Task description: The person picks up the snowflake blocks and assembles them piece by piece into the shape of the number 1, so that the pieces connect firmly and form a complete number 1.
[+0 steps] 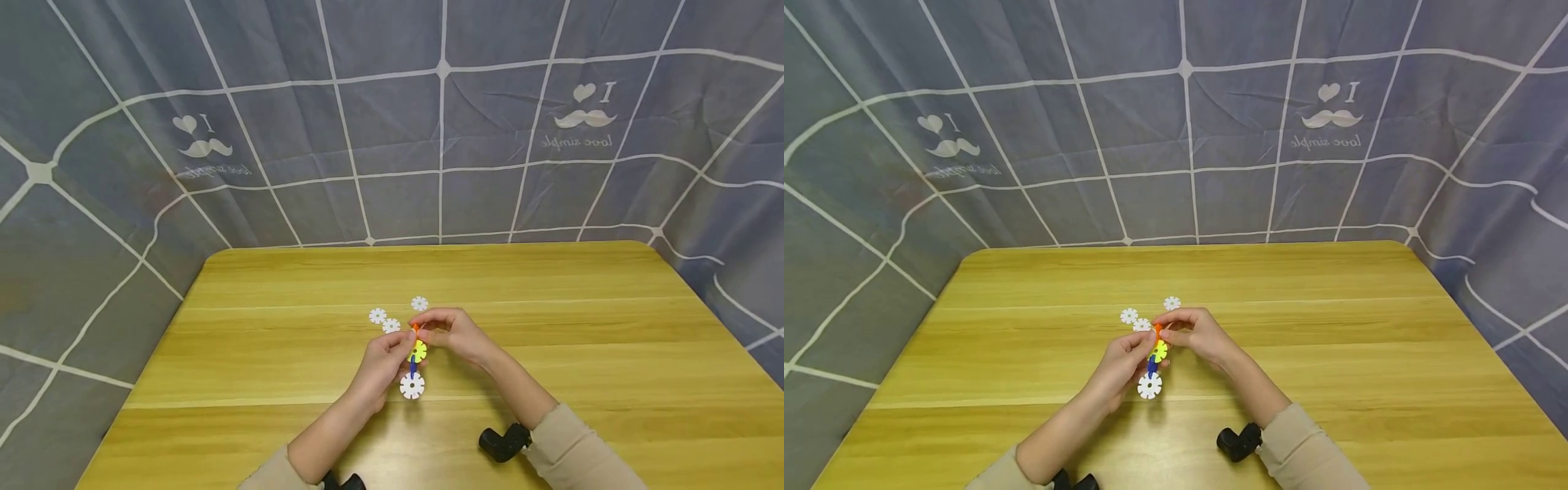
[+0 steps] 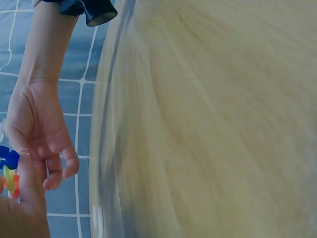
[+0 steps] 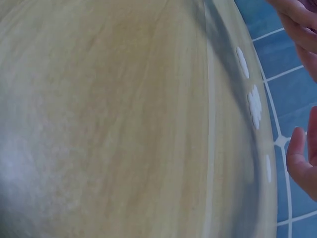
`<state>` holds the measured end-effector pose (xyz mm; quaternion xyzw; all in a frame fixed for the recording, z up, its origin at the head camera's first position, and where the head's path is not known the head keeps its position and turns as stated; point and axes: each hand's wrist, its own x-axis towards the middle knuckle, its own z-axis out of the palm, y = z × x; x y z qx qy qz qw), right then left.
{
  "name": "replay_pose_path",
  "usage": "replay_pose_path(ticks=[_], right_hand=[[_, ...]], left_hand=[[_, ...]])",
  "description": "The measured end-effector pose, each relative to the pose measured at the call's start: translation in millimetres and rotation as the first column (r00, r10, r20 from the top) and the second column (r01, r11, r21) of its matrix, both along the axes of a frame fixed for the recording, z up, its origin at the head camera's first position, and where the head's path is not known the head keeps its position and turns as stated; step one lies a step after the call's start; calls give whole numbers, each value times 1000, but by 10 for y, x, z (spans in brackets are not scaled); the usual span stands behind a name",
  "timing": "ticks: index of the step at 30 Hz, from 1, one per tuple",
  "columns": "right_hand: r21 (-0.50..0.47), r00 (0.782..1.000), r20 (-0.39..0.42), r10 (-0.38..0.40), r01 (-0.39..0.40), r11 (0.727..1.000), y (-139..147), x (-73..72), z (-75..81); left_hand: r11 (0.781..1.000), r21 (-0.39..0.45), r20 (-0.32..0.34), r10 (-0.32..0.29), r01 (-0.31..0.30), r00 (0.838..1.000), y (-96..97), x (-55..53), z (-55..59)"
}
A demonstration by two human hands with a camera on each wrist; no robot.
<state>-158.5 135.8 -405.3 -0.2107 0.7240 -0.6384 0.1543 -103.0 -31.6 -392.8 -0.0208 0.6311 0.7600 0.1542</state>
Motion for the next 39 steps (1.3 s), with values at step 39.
replay_pose_path(ticks=[39], right_hand=[[653,922,-137,-362,359,667,-236,-753,-54]], left_hand=[[998,-47,60,41,-38,997,-63,-77,17]])
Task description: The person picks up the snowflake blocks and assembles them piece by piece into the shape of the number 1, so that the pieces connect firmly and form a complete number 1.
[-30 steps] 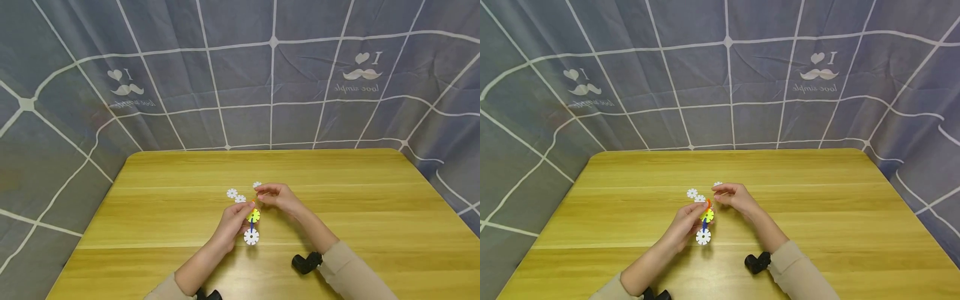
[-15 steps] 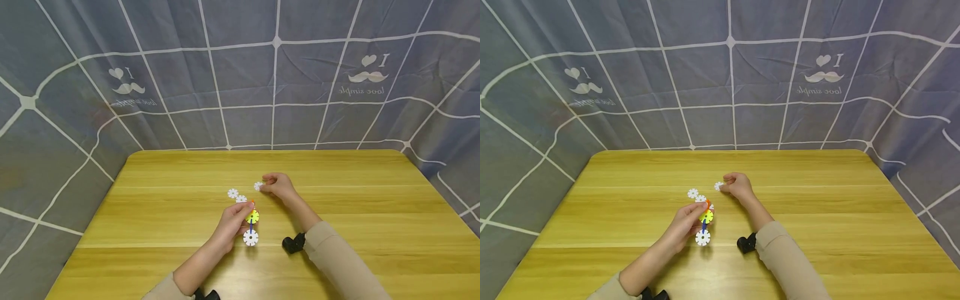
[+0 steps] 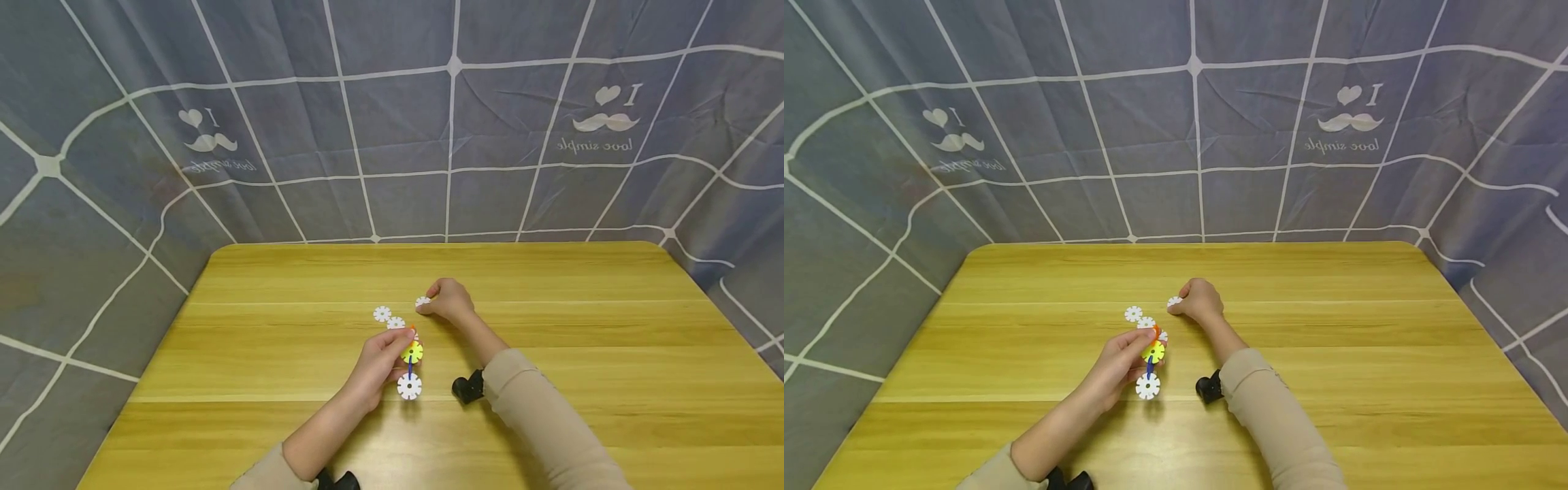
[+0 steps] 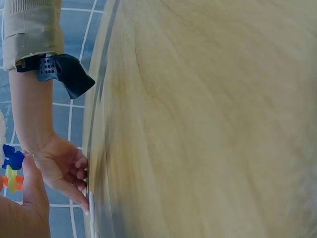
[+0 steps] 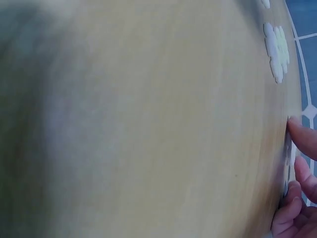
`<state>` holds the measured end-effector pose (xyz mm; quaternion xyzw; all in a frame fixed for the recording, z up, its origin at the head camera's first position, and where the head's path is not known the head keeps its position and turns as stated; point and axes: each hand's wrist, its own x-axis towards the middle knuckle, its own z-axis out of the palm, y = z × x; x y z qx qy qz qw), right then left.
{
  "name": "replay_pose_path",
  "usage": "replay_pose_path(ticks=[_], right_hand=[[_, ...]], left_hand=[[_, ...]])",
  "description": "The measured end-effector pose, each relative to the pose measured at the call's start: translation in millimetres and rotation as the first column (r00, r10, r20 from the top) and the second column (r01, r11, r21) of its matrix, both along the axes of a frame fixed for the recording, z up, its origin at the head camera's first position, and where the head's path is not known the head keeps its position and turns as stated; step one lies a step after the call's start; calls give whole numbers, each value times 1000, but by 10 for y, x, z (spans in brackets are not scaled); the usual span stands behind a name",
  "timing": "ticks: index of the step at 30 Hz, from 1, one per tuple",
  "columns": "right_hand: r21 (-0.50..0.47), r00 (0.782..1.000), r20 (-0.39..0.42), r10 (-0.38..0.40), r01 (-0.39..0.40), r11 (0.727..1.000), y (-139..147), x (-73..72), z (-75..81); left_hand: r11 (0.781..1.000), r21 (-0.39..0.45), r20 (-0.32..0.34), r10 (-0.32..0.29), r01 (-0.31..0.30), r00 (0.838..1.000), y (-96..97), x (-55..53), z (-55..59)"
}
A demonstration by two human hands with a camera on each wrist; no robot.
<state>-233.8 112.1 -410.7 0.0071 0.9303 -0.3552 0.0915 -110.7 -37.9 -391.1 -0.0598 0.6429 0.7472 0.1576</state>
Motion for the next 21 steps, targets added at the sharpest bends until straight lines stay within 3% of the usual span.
replay_pose_path(ticks=[5,12,16,21], right_hand=[[-31,1000,-1,-17,17,999,16,9,-6],[-178,999,25,-22,26,984,68,25,-27],[-292,998,69,-5,25,956,83,61,-27],[-436,993,116,35,19,900,84,123,-8]], left_hand=[[1000,2,0,-1,1,1000,4,5,-2],[1000,4,-8,-4,4,1000,5,9,-20],[1000,1,-7,-8,8,1000,3,12,-30],[1000,-1,-4,-7,7,1000,-3,27,-36]])
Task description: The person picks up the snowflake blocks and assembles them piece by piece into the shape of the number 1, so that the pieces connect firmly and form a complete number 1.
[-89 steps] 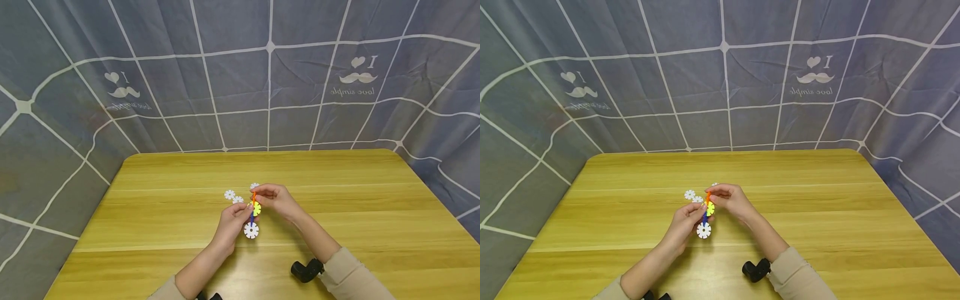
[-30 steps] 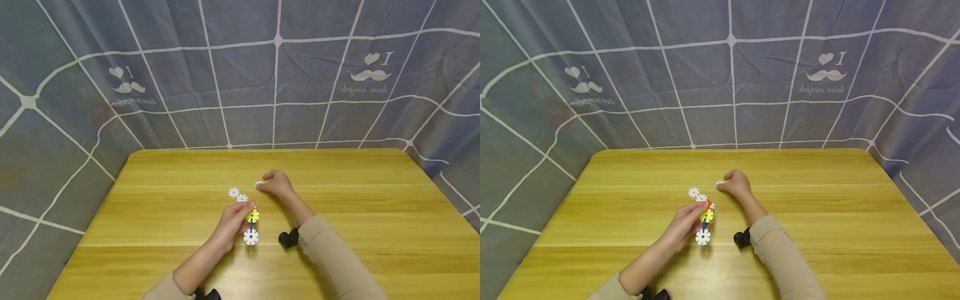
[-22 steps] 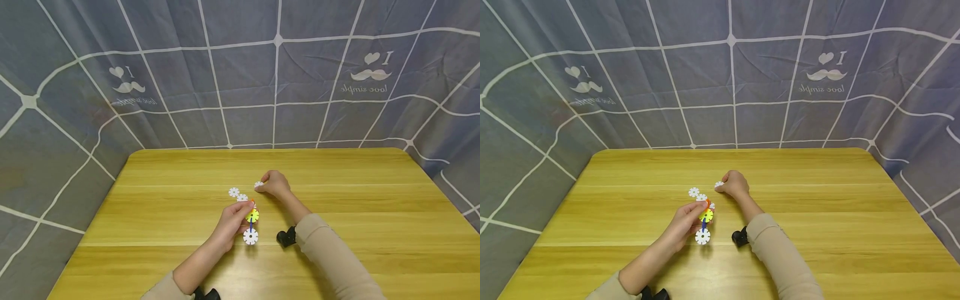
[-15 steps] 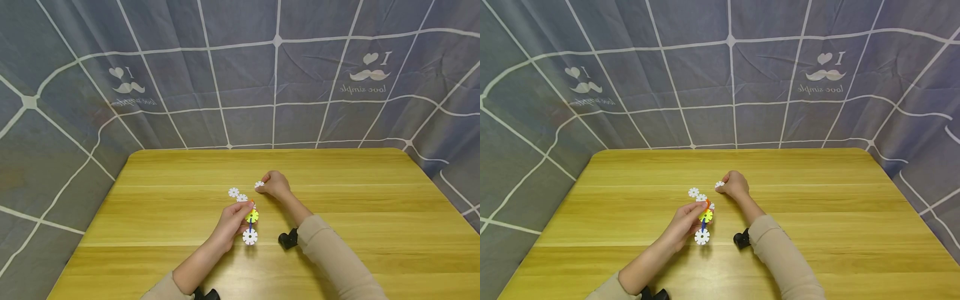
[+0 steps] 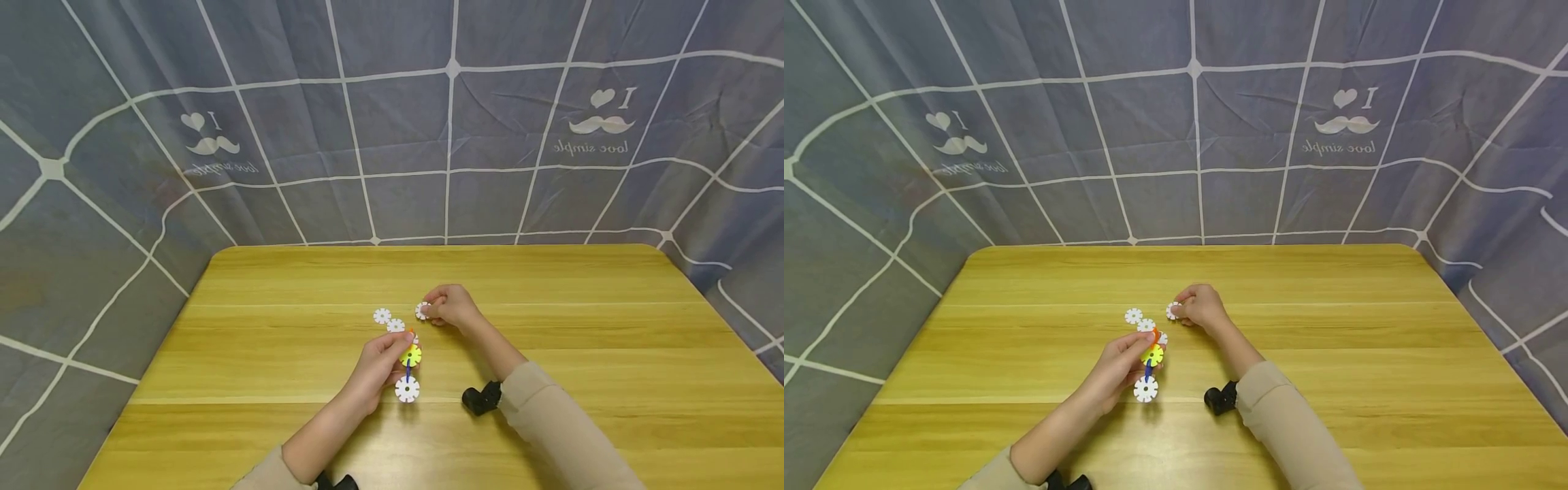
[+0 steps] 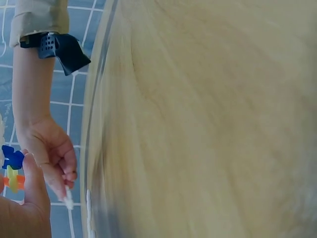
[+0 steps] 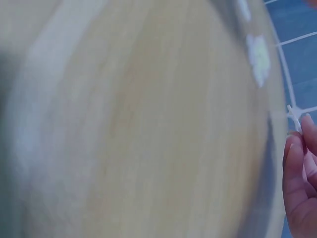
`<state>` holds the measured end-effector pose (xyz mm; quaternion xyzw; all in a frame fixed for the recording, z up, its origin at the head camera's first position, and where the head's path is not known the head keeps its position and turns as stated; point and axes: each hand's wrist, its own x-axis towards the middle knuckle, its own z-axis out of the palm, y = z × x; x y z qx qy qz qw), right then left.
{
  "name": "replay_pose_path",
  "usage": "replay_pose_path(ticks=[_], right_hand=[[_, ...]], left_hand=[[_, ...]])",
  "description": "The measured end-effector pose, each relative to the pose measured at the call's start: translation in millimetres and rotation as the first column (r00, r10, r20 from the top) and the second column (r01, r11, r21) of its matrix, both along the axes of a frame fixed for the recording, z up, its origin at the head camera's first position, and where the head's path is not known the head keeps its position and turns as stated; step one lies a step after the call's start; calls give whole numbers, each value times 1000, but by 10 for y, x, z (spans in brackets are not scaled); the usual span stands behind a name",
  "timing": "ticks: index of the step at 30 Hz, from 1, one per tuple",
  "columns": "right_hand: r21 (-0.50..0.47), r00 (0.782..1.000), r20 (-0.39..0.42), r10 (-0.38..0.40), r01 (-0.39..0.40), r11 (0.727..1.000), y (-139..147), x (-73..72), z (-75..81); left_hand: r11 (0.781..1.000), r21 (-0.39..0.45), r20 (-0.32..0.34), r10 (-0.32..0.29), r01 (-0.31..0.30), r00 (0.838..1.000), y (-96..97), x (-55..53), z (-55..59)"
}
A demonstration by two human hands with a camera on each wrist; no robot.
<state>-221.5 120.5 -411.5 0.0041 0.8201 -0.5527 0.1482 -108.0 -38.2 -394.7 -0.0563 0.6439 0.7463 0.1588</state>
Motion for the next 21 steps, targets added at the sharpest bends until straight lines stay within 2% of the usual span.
replay_pose_path(ticks=[5,14,21], right_hand=[[-71,999,7,47,-47,996,1,66,71],[-129,989,-21,148,-150,980,-7,231,266],[-176,978,-56,203,-210,962,13,331,338]], left_hand=[[1000,10,10,3,-3,1000,6,-5,-7],[1000,-4,7,-6,6,1000,9,-6,-13],[1000,-24,-9,-7,6,1000,15,-7,-4]])
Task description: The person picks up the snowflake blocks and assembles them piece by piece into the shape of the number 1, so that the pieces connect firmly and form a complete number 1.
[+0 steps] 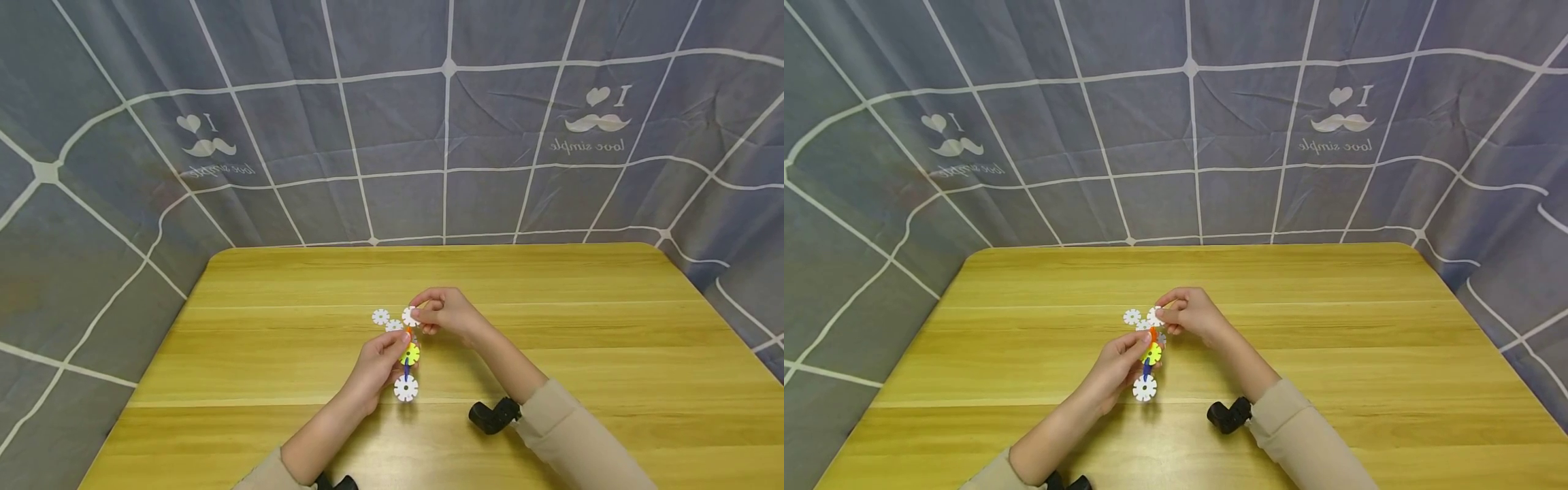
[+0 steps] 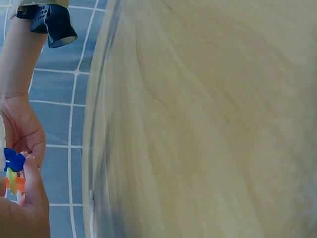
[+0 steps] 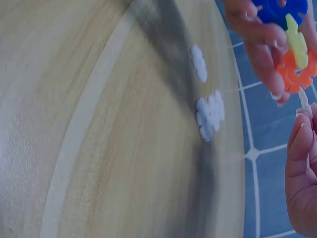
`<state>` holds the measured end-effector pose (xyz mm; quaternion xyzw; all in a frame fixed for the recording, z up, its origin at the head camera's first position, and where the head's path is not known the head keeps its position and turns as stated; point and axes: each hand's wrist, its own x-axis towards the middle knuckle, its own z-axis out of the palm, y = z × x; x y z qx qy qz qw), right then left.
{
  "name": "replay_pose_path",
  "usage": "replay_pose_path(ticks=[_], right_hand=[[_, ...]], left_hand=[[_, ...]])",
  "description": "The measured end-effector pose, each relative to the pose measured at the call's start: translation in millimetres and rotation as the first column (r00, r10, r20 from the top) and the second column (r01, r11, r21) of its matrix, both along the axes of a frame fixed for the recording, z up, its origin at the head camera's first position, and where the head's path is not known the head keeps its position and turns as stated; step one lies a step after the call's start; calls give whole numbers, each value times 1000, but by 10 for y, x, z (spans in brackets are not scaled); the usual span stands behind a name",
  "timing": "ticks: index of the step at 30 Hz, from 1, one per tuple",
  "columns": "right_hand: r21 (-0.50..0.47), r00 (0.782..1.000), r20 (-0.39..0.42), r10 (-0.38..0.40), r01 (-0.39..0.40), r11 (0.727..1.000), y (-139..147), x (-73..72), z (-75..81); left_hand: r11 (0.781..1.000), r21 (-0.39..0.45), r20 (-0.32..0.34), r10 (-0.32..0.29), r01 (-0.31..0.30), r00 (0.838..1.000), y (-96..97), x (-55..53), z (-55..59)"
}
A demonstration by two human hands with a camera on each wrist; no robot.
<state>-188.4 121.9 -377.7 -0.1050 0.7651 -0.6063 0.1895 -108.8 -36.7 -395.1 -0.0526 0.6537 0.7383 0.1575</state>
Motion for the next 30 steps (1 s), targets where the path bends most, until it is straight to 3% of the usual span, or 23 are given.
replay_pose_path(ticks=[8,15,20,26,30], right_hand=[[-56,1000,6,13,-12,998,5,35,53],[-71,999,-9,35,-36,997,0,49,118],[-53,997,-33,70,-72,996,8,39,182],[-30,983,-66,172,-175,984,23,-1,216],[-42,984,-60,168,-170,984,4,2,231]], left_hand=[[1000,18,-72,22,-21,997,0,-15,13],[997,36,-119,76,-73,990,7,-21,49],[998,39,-125,59,-54,990,-5,-26,67],[999,41,-114,27,-23,993,-13,-8,64],[998,48,-123,38,-33,992,-5,-4,68]])
